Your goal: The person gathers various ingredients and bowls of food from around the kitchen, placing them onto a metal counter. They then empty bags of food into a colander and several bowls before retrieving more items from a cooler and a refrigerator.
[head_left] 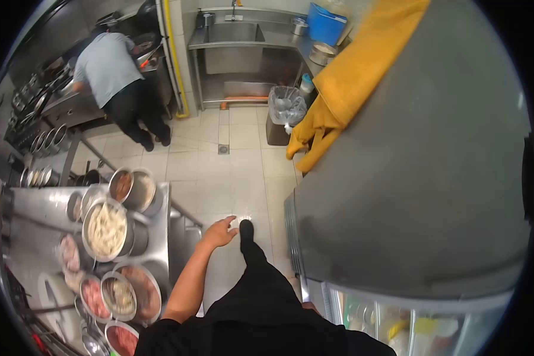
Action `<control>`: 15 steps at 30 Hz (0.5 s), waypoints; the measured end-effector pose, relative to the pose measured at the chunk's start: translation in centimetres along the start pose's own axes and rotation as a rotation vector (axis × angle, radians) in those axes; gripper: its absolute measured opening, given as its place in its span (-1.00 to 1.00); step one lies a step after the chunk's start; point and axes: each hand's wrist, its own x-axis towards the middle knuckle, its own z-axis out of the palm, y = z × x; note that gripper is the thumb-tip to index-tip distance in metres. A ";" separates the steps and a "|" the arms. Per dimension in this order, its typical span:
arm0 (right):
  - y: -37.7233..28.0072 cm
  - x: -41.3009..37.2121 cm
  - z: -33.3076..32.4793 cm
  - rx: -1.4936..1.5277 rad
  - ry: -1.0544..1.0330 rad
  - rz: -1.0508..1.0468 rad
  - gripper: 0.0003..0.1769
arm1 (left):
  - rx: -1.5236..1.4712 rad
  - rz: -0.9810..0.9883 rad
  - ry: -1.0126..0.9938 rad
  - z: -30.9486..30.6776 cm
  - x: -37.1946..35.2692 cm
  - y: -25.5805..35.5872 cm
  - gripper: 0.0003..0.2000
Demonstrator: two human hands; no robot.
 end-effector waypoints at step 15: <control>-78.8 14.7 3.7 -0.112 -0.050 -0.970 -0.62 | 0.021 -0.346 -0.102 -19.9 33.5 -6.7 -0.41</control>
